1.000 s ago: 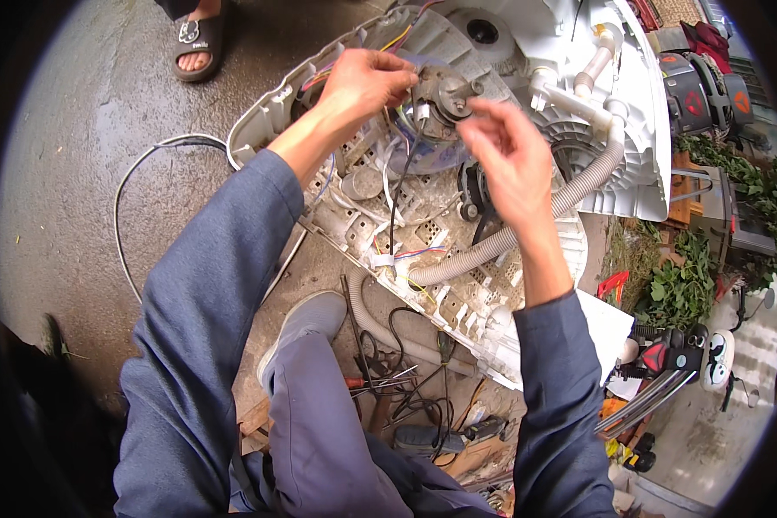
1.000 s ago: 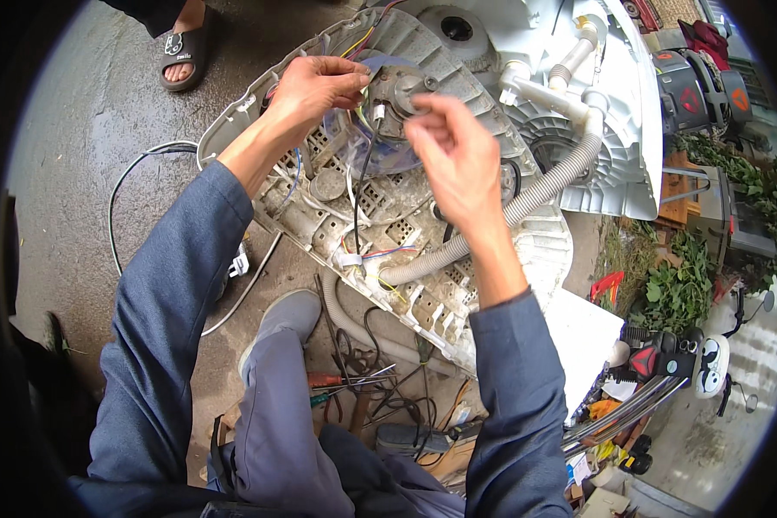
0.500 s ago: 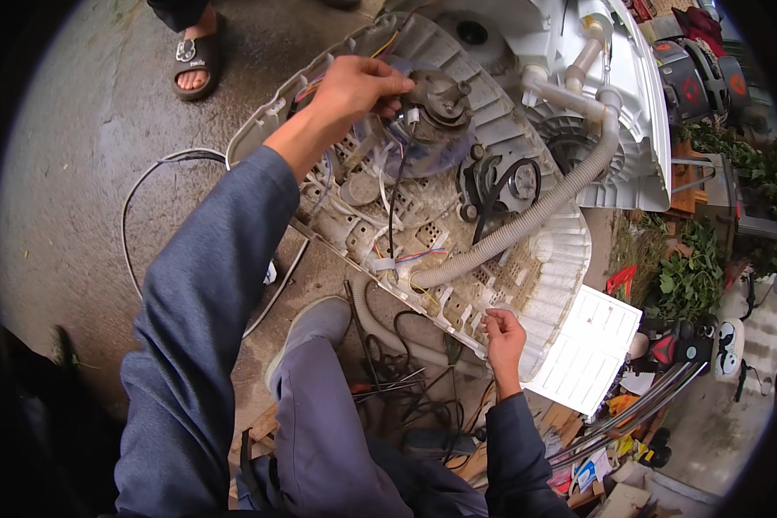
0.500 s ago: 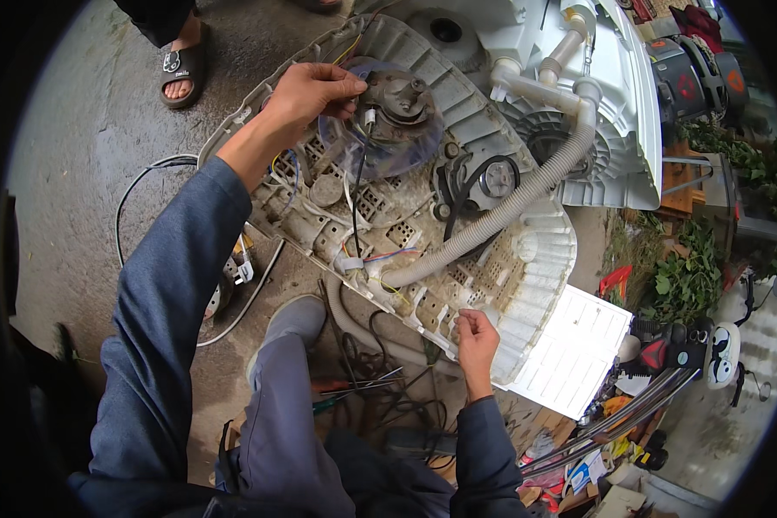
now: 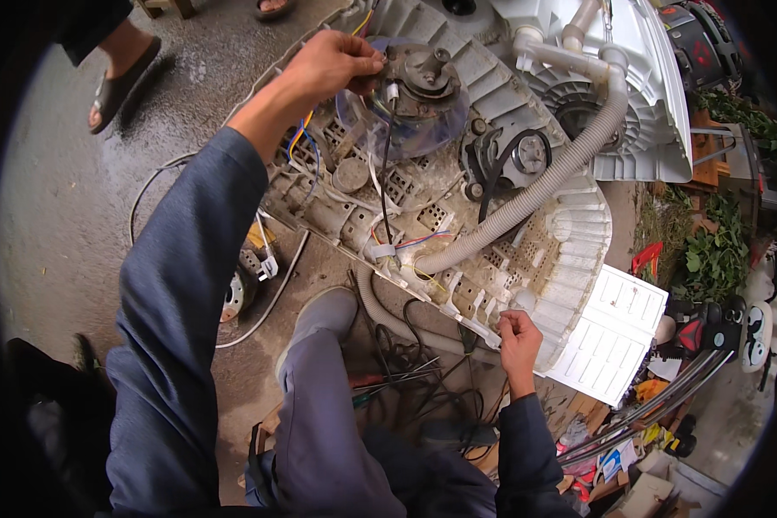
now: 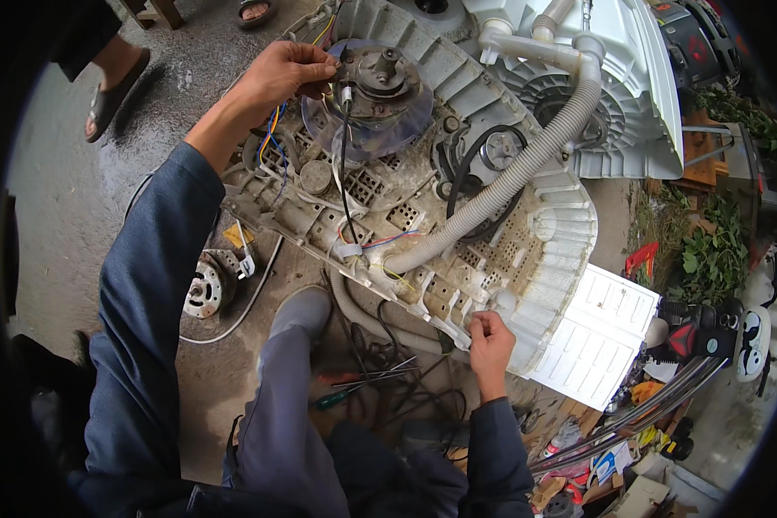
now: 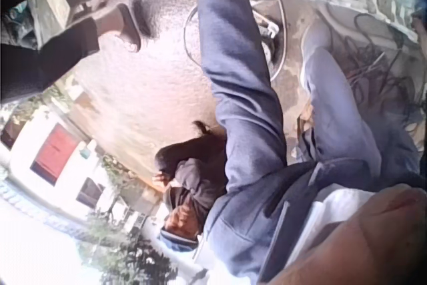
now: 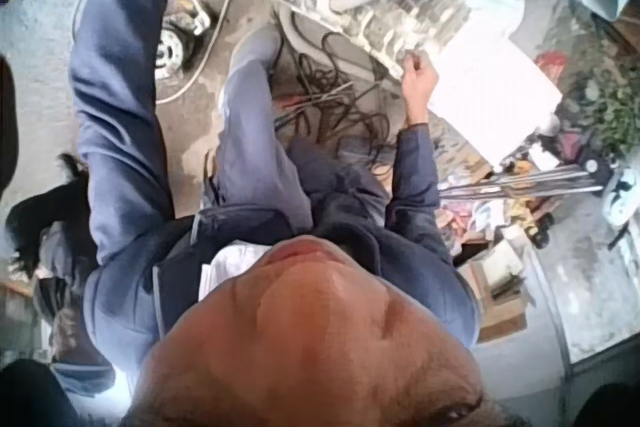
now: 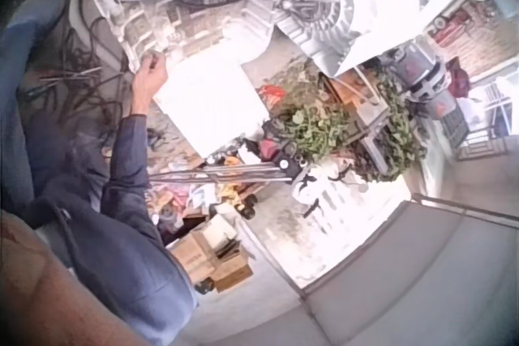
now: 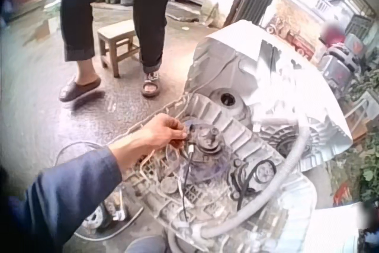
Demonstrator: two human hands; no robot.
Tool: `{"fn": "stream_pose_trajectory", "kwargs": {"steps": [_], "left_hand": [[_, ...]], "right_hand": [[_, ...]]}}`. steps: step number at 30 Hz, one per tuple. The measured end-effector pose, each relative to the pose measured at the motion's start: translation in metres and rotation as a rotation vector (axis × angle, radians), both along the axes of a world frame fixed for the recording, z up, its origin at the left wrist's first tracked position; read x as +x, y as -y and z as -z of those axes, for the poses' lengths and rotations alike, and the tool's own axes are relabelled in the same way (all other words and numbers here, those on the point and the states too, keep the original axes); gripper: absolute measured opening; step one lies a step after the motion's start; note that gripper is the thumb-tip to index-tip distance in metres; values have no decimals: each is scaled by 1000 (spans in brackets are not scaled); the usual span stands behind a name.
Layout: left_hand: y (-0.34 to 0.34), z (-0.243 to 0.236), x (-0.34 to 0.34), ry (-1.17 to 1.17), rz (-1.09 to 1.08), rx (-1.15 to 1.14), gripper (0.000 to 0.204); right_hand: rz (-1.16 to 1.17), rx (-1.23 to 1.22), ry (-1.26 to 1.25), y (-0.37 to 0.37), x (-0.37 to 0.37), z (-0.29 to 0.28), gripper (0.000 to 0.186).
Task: The person is repairing a disassembled washing machine. They use a screwdriver to adjust components, connect wires, and reassemble parts of the machine's internal structure.
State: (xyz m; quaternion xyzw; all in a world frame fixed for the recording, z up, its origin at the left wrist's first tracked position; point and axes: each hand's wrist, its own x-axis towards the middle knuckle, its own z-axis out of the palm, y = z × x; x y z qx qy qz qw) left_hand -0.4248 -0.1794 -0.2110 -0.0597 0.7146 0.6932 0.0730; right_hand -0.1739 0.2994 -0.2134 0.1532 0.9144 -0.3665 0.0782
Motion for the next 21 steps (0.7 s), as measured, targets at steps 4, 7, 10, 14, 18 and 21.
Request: {"fn": "stream_pose_trajectory", "kwargs": {"steps": [4, 7, 10, 14, 18, 21], "left_hand": [[4, -4, -4, -129, 52, -222, 20], [6, -6, -5, -166, 63, -325, 21], [7, -7, -6, -164, 61, -368, 22], [-1, -13, -6, -166, 100, -395, 23], [-3, -13, -11, -190, 132, -364, 23], [1, -18, -11, -151, 159, -368, 24]], "right_hand": [[-28, 2, 7, -3, 0, 2, 12], [-31, 14, 61, -2, -2, 0, 11], [-48, 6, 80, -4, -4, 3, 10], [-19, -27, 92, -7, -3, 5, 9], [-24, -50, 93, -8, -4, 6, 9], [-35, -56, 90, -6, -6, 5, 9]]}}
